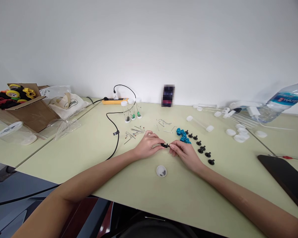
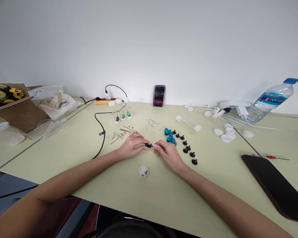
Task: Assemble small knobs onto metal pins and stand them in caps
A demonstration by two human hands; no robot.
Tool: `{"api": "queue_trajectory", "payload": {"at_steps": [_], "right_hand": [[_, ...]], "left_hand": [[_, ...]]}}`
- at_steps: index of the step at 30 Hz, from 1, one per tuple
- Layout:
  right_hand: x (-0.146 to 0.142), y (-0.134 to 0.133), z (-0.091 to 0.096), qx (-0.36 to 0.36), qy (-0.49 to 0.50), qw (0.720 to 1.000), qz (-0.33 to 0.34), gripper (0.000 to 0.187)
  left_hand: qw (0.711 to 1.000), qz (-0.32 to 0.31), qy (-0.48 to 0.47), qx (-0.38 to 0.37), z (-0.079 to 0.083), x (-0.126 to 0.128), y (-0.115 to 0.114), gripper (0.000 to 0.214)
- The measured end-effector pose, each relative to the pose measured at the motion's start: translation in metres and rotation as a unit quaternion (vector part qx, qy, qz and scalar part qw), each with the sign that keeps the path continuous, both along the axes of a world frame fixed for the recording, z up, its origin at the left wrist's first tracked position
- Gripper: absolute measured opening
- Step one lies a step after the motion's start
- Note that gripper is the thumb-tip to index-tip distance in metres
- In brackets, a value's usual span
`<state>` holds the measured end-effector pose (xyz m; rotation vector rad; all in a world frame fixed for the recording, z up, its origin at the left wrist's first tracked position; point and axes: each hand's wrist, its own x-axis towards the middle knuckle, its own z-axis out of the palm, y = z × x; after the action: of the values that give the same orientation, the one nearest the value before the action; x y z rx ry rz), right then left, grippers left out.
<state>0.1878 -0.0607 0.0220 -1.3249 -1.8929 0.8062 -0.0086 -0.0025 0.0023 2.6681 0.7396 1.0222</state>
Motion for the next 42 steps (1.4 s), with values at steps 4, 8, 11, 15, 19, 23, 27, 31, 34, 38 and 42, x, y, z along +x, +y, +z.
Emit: {"api": "queue_trajectory", "payload": {"at_steps": [4,8,11,15,19,23,27,31,34,38,42], "right_hand": [[-0.0001,0.0006,-0.0014,0.006,-0.006,1.000,0.006,0.040],[0.0007,0.0016,-0.0040,0.010,-0.006,1.000,0.011,0.044],[0.0012,0.0018,-0.0048,0.012,-0.008,1.000,0.009,0.044],[0.0010,0.0008,-0.0027,0.007,-0.009,1.000,0.013,0.040],[0.0003,0.0002,-0.0015,-0.002,-0.003,1.000,0.016,0.032],[0.0005,0.0010,-0.0049,-0.008,0.027,1.000,0.002,0.024],[0.0011,0.0020,-0.0079,0.004,0.039,0.999,0.001,0.020],[0.0016,0.0027,-0.0087,0.020,0.045,0.999,-0.015,0.018],[0.0020,0.0030,-0.0088,0.015,0.045,0.999,-0.013,0.017],[0.0025,0.0031,-0.0092,0.001,0.050,0.999,-0.006,0.017],[0.0023,0.0028,-0.0092,-0.008,0.050,0.999,-0.010,0.019]], "left_hand": [[1.000,-0.001,0.010,0.003,-0.0001,-0.0004,0.0003,0.026],[1.000,-0.004,0.006,0.002,0.0001,-0.0005,0.0003,0.026],[1.000,-0.006,0.002,0.002,-0.0002,-0.0004,0.0002,0.026],[1.000,-0.007,-0.002,-0.001,-0.0005,-0.0002,0.0004,0.026],[1.000,-0.007,-0.006,-0.004,0.0000,-0.0001,0.0006,0.025],[1.000,-0.003,-0.002,-0.010,0.0001,-0.0004,0.0007,0.025],[1.000,-0.005,-0.002,-0.009,0.0004,-0.0007,0.0007,0.025],[1.000,-0.009,-0.001,-0.012,0.0017,-0.0008,0.0004,0.026],[1.000,-0.014,-0.007,-0.013,0.0023,-0.0008,0.0003,0.025],[1.000,-0.019,-0.014,-0.017,0.0026,-0.0008,0.0002,0.022],[1.000,-0.018,-0.012,-0.021,0.0033,-0.0009,-0.0001,0.022]]}}
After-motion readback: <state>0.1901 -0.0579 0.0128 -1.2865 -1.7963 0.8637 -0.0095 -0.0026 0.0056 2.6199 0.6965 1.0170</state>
